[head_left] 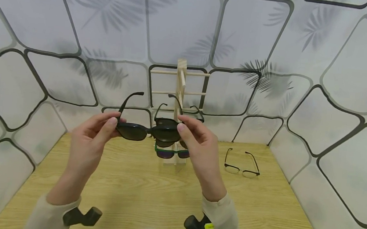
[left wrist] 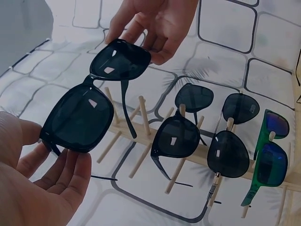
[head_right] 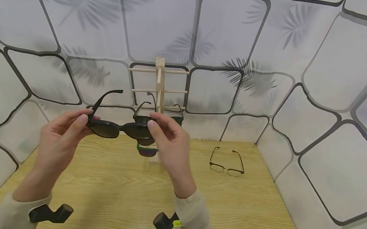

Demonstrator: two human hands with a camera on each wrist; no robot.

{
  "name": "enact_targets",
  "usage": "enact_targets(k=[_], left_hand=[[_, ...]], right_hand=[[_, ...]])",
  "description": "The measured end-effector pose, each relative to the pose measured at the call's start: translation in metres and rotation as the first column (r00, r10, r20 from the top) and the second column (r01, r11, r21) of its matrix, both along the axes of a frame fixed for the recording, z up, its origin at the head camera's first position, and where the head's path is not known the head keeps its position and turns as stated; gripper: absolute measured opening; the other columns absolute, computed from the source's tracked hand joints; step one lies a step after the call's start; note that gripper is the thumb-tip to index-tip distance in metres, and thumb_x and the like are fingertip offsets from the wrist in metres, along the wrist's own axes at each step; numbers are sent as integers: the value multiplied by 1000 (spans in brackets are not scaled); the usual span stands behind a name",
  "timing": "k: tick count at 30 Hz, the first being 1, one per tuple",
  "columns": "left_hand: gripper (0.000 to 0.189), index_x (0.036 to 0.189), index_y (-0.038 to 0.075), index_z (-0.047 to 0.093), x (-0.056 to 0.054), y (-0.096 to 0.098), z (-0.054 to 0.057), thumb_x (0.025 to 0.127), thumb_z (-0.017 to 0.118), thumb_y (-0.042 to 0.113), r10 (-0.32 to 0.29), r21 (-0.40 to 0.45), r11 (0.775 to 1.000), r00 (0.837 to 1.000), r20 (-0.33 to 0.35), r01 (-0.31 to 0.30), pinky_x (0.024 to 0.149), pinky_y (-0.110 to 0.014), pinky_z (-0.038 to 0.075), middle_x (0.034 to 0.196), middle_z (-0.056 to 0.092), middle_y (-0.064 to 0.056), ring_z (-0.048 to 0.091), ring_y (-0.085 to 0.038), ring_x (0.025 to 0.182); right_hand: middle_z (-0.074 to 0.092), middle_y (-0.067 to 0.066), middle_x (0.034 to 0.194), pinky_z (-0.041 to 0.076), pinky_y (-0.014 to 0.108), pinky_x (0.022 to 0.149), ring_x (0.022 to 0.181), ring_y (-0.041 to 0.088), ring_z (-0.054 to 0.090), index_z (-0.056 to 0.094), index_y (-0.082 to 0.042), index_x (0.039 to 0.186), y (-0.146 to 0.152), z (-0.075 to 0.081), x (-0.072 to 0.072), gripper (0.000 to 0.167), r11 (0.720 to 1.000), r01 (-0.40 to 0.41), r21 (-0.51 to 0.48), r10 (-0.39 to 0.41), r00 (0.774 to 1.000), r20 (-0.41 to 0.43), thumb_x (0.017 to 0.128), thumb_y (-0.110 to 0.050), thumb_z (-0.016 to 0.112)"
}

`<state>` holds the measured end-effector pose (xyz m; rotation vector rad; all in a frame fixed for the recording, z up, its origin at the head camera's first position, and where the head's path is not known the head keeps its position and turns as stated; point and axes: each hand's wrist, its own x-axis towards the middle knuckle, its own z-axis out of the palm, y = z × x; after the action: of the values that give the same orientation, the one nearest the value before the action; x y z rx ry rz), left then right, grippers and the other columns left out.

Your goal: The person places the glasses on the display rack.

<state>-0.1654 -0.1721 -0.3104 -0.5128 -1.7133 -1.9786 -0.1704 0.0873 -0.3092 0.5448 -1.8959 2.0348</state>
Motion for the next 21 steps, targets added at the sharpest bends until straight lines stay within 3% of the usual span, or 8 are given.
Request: enact_targets(k=[4,13,21], left_hand=[[26,127,-11,69,-3,4,1,106,60,1,-20,-23,1000,1000,-3,20,85,-27,63,109,78,-6,78,-13,89],[24,126,-3,73,-8,15,3,106,61,2,-31,-37,999,999,21,31,84,-27,63,111,78,-7,77,-12,89],[23,125,0,74,-16,23,3,105,62,2,-43,-42,998,999,27,45,84,-28,64,110,79,-5,77,-12,87]], right_hand=[[71,-8,106,58,28,84,93,13,66,71,-5,134,5,1,-2,30,1000,16,-14,-16,1000,4,105,-12,66],[72,-4,101,59,31,83,86,14,66,70,0,132,16,2,-7,30,999,23,-43,-24,1000,-18,105,-9,64],[72,6,107,59,32,85,91,23,66,71,-1,132,24,2,-9,29,997,57,-52,-58,998,-6,105,-9,65]])
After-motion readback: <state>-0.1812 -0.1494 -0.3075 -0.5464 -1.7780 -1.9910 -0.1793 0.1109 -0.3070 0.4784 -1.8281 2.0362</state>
